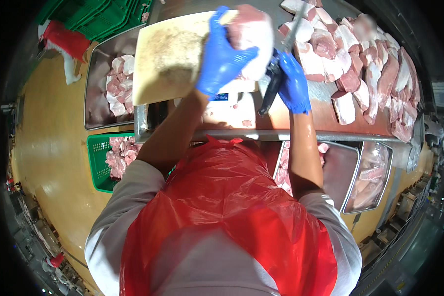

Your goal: The person cuts large pieces of raw meat into smaller chunks using a knife on a cutting board. The cut pieces are placed into a green basket and a metal tray. The person wears blue gloves and a red apron while working at a stainless steel table.

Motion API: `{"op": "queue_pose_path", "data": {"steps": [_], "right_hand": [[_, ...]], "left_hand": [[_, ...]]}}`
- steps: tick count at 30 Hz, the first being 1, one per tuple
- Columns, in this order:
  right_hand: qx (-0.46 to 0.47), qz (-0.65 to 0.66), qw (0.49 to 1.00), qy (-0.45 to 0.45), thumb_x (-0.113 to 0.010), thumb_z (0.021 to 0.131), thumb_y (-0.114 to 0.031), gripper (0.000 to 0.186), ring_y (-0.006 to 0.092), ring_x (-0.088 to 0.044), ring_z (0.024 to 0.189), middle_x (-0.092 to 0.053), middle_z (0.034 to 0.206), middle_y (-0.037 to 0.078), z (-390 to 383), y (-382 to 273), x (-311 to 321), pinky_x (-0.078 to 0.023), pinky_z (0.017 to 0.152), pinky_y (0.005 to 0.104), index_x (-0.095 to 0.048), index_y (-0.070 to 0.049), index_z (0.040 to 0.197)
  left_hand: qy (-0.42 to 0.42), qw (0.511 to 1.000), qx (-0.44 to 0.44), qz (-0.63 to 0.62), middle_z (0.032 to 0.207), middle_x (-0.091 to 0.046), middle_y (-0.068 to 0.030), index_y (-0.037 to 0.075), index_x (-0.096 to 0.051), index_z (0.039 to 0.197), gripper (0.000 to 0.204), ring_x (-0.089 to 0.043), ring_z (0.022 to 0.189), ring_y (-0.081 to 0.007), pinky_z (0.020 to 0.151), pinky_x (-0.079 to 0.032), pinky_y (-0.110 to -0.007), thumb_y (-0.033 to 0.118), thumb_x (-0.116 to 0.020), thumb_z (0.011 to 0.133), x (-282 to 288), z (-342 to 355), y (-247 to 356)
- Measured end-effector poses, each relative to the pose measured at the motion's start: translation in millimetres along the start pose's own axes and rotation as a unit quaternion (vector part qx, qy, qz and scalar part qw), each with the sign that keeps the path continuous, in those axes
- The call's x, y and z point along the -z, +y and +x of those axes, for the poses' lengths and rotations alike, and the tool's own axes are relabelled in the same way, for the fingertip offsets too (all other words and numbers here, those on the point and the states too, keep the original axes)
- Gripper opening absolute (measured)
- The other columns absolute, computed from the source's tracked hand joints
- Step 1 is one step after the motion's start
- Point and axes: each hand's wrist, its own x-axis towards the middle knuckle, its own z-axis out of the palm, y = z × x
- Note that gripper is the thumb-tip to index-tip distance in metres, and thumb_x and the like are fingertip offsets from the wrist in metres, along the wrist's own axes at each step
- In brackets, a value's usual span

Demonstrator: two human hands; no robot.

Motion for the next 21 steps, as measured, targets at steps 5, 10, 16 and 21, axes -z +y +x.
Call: {"op": "queue_pose_path", "data": {"steps": [5, 10, 16, 21], "right_hand": [[0.023, -0.314, 0.949, -0.022, -0.055, 0.105, -0.025, 0.029, 0.01, -0.053, 0.081, -0.059, 0.088, 0.0, 48, 5, -81, -0.044, 0.079, 0.0252, -0.064, 0.002, 0.113], [0.018, -0.353, 0.935, 0.045, -0.054, 0.106, -0.028, 0.039, 0.0094, -0.057, 0.09, -0.064, 0.105, 0.002, 6, 15, -93, -0.047, 0.088, 0.0254, -0.062, 0.002, 0.129], [-0.079, -0.144, 0.979, 0.121, -0.05, 0.106, -0.024, 0.036, 0.0286, -0.064, 0.111, -0.062, 0.127, 0.017, -22, 70, -96, -0.055, 0.095, 0.0456, -0.055, 0.003, 0.129], [0.008, -0.096, 0.986, 0.133, -0.052, 0.106, -0.024, 0.02, 0.0156, -0.057, 0.075, -0.059, 0.088, 0.003, 45, 83, -131, -0.055, 0.082, 0.0346, -0.059, -0.006, 0.102]], "left_hand": [[-0.003, 0.968, 0.004, -0.253, 0.146, -0.045, -0.0154, 0.001, -0.033, 0.148, 0.073, -0.056, 0.118, -0.0174, 0.091, -0.055, -0.03, -0.012, -0.067, 0.084, 93, -23, -51], [-0.058, 0.981, 0.101, 0.153, 0.092, -0.073, -0.0159, 0.002, -0.069, 0.108, 0.023, -0.073, 0.085, -0.0248, 0.078, -0.056, -0.037, 0.013, -0.07, 0.088, 197, -127, -20], [0.021, 0.989, -0.049, 0.14, 0.11, -0.07, -0.0189, 0.001, -0.068, 0.115, 0.021, -0.07, 0.102, -0.0245, 0.081, -0.057, -0.034, 0.008, -0.061, 0.097, 242, -58, -75], [-0.135, 0.982, -0.072, 0.107, 0.115, -0.068, -0.0186, -0.001, -0.065, 0.118, 0.03, -0.067, 0.107, -0.0269, 0.083, -0.055, -0.033, 0.005, -0.065, 0.089, 204, 22, -133]]}}
